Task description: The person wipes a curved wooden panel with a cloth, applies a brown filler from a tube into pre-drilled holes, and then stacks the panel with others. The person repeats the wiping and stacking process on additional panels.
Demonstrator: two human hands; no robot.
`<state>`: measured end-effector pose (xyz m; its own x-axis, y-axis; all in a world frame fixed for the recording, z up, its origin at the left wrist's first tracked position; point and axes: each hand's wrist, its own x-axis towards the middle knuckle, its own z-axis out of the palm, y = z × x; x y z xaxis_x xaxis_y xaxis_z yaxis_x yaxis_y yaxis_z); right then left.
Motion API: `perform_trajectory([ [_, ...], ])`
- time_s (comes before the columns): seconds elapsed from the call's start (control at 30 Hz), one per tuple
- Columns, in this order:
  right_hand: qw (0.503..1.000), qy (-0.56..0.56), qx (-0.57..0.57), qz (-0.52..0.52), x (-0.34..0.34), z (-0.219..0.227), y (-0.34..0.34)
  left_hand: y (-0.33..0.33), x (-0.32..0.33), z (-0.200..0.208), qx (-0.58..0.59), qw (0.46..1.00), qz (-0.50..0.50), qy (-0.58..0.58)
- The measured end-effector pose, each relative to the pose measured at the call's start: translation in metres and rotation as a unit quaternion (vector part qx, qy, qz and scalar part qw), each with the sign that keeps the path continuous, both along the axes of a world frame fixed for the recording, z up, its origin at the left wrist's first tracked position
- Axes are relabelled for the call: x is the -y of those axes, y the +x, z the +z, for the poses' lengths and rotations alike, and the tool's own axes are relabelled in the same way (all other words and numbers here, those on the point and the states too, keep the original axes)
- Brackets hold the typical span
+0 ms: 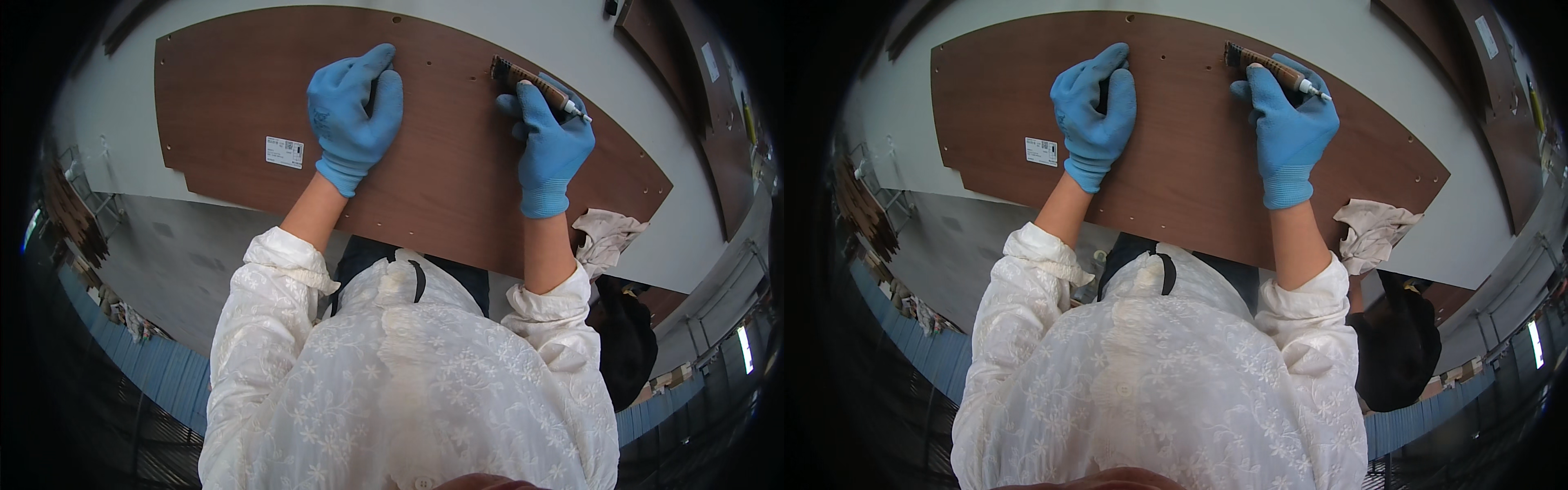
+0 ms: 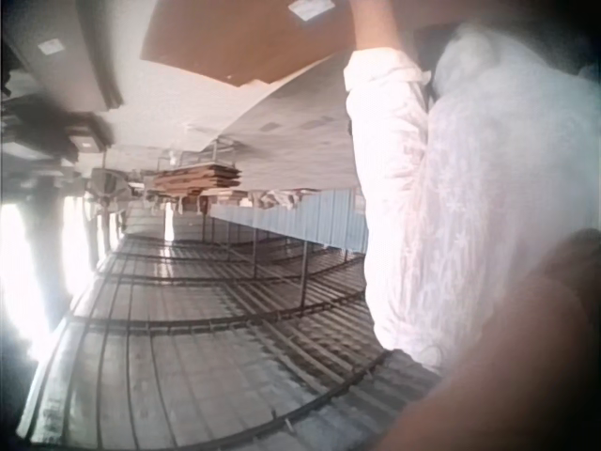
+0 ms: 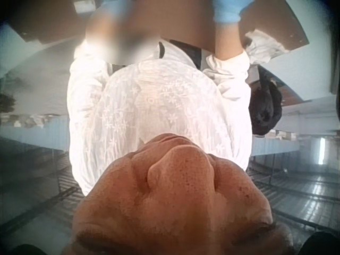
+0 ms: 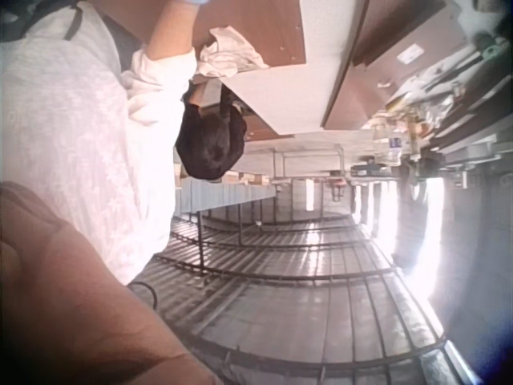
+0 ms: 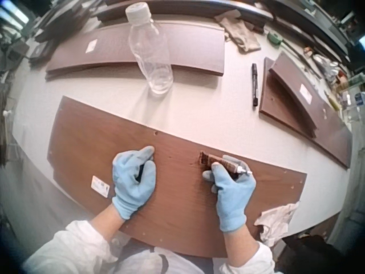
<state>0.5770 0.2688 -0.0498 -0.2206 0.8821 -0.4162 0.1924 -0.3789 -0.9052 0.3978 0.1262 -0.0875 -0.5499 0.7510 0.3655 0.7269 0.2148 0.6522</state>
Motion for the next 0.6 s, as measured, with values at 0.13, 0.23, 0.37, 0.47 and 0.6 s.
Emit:
perform_trajectory([
  [0.13,1.000,0.011,0.009,0.007,0.001,-0.003,-0.004,-0.001,0.001,-0.001,-0.004,1.000,-0.001,-0.006],
  [0.23,1.000,0.012,0.020,0.003,0.000,-0.002,-0.008,-0.002,0.000,-0.001,-0.012,1.000,-0.001,0.005],
  [0.37,0.999,0.017,0.042,0.009,0.000,-0.002,-0.012,0.000,-0.001,-0.001,0.029,1.000,0.008,0.000],
  [0.47,0.998,0.037,0.012,-0.039,0.007,-0.006,-0.017,-0.001,-0.001,-0.001,0.030,1.000,0.007,-0.007],
  [0.6,0.993,0.078,-0.017,-0.085,0.020,-0.015,-0.023,-0.002,-0.002,-0.001,0.011,1.000,0.004,0.002],
])
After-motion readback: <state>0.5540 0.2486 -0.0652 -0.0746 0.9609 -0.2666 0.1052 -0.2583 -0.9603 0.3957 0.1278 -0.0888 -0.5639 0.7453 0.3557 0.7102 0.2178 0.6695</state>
